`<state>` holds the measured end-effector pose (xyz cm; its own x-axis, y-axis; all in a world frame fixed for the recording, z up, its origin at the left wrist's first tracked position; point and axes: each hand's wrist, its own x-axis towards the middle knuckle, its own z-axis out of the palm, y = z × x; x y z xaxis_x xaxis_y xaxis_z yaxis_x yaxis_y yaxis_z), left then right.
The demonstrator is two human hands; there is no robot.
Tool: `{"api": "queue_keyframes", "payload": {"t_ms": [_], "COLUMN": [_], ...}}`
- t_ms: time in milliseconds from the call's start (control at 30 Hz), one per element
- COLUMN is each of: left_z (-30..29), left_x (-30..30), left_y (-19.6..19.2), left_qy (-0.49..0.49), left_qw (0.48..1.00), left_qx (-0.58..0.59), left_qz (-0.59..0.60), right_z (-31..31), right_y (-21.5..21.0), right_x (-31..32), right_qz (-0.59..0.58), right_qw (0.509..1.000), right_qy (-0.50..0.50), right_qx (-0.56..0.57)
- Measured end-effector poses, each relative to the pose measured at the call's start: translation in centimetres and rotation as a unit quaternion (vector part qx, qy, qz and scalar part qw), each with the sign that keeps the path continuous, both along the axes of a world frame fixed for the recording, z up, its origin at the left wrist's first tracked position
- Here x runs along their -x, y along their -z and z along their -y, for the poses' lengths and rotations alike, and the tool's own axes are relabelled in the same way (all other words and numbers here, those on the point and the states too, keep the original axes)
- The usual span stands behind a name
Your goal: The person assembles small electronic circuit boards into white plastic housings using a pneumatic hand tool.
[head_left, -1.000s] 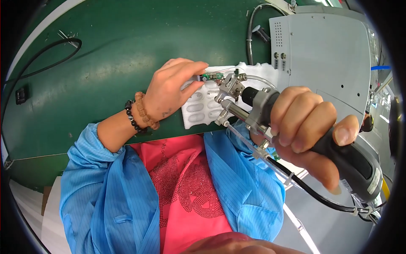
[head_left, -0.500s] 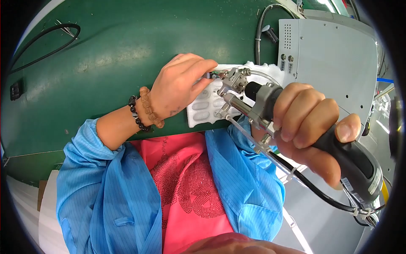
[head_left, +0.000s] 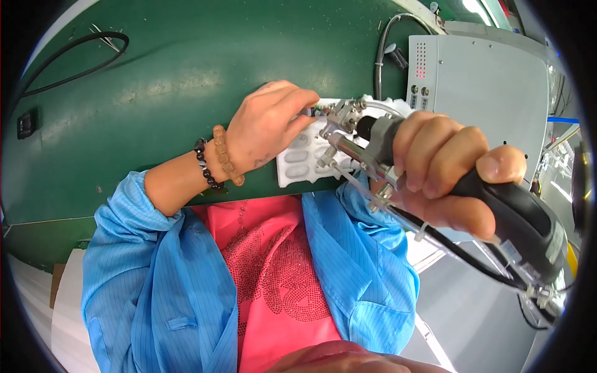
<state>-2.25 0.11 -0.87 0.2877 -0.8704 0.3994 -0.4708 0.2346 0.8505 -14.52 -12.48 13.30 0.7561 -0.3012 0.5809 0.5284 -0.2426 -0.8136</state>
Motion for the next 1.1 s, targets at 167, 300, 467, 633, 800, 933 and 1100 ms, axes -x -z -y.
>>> {"api": "queue_keyframes", "payload": {"t_ms": [167,300,467,633,800,933,1100], "left_z": [-1.2,-0.4,1.3,11.0,20.0,27.3,34.8], "left_x": [-0.7,-0.7,-3.9,-12.7,-11.6,-8.5,-5.4], "left_y": [0.0,-1.6,-4.1,-2.4,-3.1,0.6,0.7], "left_qy": [-0.010,0.001,-0.067,-0.248,-0.235,-0.037,0.075], "left_qw": [0.999,1.000,0.996,0.963,0.947,0.967,0.956], "left_qx": [-0.029,-0.006,-0.056,-0.044,0.094,0.086,-0.024], "left_qz": [0.017,0.031,-0.007,0.098,0.198,0.235,0.283], "right_z": [-0.5,-0.5,-0.4,-0.7,0.3,1.0,1.4], "right_y": [-1.6,-2.5,-1.7,-2.1,-1.7,-0.9,-1.0], "right_x": [3.5,5.5,4.8,4.9,5.8,5.7,5.9], "right_qz": [0.136,0.159,0.160,0.144,0.141,0.154,0.148], "right_qw": [0.989,0.986,0.984,0.983,0.983,0.982,0.983], "right_qy": [0.017,0.025,0.010,0.053,0.053,0.032,0.074], "right_qx": [-0.060,-0.052,-0.083,-0.104,-0.106,-0.102,-0.078]}}
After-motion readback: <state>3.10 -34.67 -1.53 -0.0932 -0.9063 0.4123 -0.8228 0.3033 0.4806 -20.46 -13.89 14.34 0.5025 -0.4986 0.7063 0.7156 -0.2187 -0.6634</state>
